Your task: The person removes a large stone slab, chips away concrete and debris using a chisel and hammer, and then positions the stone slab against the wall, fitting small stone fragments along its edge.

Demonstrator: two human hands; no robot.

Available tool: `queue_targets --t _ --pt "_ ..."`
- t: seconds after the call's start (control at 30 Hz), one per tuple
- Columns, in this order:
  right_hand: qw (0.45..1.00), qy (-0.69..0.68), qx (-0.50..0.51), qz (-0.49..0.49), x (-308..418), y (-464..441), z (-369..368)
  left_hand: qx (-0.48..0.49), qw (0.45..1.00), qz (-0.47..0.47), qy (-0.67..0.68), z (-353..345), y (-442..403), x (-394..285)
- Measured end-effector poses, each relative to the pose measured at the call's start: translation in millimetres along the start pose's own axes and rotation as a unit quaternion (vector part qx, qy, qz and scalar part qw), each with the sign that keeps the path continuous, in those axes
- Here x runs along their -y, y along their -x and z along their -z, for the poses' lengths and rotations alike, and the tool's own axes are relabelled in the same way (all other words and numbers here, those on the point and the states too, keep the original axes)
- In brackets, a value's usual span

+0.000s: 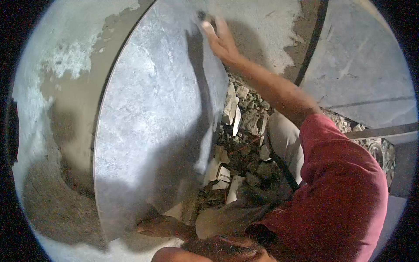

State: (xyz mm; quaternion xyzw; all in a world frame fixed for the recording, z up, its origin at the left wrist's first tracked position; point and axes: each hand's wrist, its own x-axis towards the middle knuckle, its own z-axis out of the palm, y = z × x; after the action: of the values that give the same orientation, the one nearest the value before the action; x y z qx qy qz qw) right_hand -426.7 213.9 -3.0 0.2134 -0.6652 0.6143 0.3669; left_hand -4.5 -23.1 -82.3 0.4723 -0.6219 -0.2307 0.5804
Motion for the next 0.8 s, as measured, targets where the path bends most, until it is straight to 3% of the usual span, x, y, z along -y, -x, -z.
queue_targets --t 0.07,0.27,0.37,0.57,0.7,0.8 --pt "0.987 0.027 0.010 -0.159 -39 19 -13 -0.007 1.000 -0.014 0.012 -2 1 -2" --pt "0.982 0.067 -0.009 -0.177 -81 6 -30 0.002 0.996 -0.061 0.061 -8 9 -25" --pt "0.992 0.074 -0.037 -0.091 -92 2 -40 0.000 0.995 -0.071 0.069 -4 8 -22" --pt "0.964 -0.029 -0.034 -0.261 -104 -5 -43 0.007 0.990 -0.111 0.090 -1 15 -34" --pt "0.950 -0.112 -0.129 -0.262 -110 -2 -48 0.005 0.990 -0.126 0.062 6 20 -34" --pt "0.933 -0.160 -0.180 -0.268 -105 -9 -46 -0.026 0.977 -0.083 0.196 3 8 -15"
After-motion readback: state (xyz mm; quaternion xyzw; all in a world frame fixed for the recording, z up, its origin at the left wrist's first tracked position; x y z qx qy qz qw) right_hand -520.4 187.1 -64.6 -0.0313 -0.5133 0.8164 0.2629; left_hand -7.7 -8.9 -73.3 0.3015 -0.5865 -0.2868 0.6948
